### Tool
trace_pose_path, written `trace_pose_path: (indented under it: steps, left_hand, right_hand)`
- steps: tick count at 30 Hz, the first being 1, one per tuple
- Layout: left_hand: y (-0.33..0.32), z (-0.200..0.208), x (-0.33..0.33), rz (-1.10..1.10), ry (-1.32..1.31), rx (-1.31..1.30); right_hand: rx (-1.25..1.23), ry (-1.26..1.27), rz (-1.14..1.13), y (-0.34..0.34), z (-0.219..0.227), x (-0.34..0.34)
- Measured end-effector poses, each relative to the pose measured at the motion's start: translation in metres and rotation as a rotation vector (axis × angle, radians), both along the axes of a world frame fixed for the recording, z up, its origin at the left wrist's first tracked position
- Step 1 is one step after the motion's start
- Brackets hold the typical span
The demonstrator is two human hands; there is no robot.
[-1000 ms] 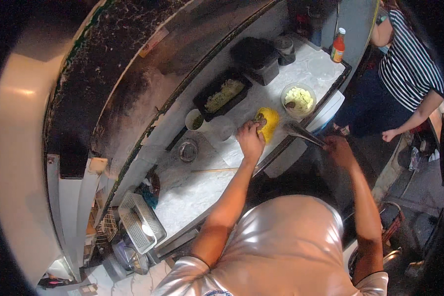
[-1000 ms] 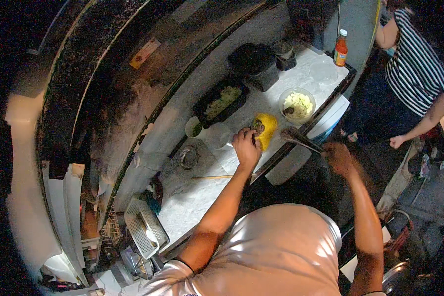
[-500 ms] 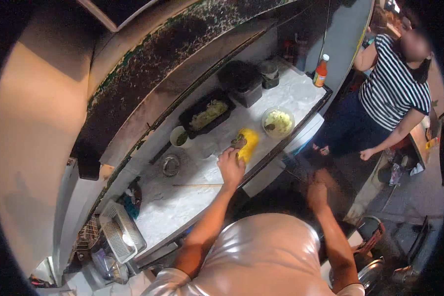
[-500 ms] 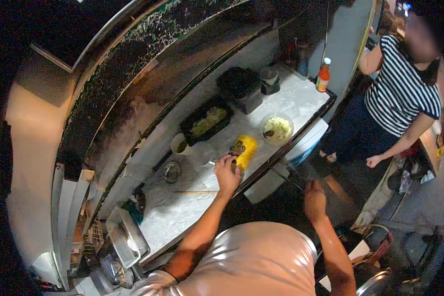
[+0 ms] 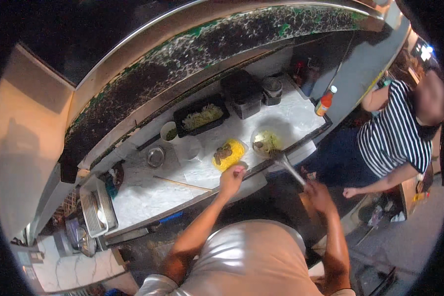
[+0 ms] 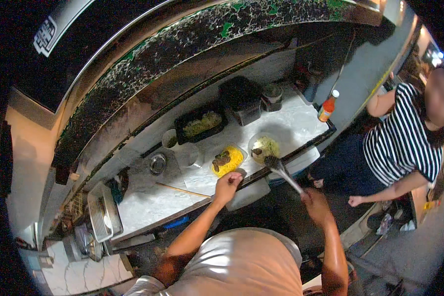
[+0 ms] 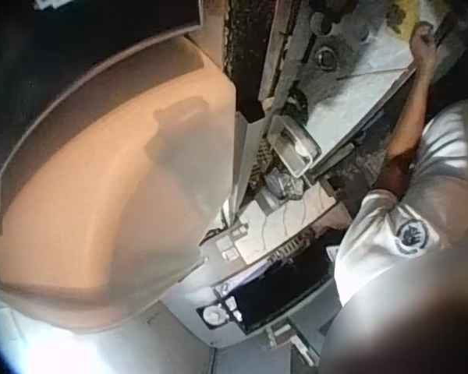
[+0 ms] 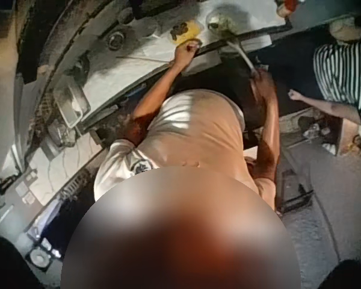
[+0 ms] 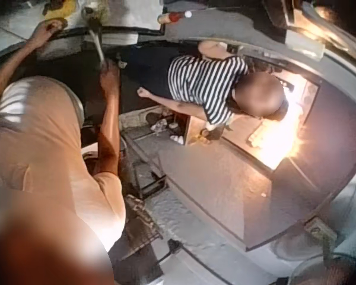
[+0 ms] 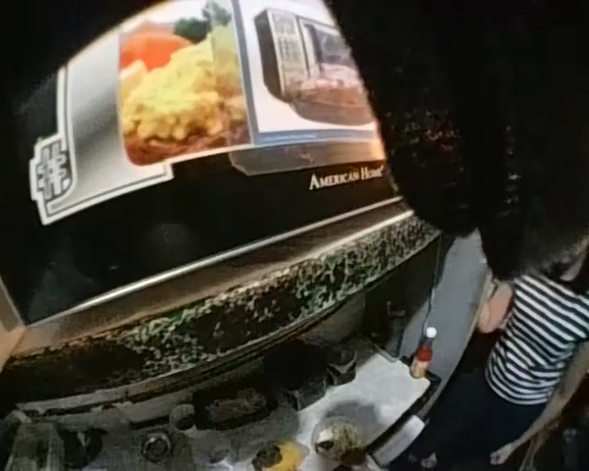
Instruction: The person prepares food items by using tongs to place a cooked egg patty onto a wrap, adds condiments using a spoon, and then uses tongs to place fried food items from a sink-side tray into a foam container.
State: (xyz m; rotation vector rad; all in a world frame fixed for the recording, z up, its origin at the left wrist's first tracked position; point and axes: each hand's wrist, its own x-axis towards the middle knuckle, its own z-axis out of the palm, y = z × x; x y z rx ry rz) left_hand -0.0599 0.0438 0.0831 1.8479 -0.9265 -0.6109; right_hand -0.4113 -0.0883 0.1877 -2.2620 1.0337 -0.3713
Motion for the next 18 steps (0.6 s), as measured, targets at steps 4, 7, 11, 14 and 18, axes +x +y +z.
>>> trace_pose_path:
  steps: [4,7,11,14,18]
  left_hand:
    - [-0.046,-0.008,-0.039,0.055,-0.005,-0.004]
    - [-0.077,-0.016,-0.058,0.158,-0.005,0.021]
    - [-0.101,-0.026,-0.063,0.275,-0.025,0.080]
    - [-0.110,-0.031,-0.063,0.341,-0.046,0.089]
    - [-0.111,-0.038,-0.066,0.397,-0.096,0.002]
  right_hand:
    - [0.360,0.091,0.087,-0.110,-0.007,0.023]
    - [0.430,0.223,0.164,-0.160,-0.012,0.049]
    - [0.201,0.368,0.554,-0.203,-0.001,0.080]
    - [0.418,0.516,0.456,-0.214,0.001,0.106]
    - [0.156,0.500,0.727,-0.220,0.011,0.119]
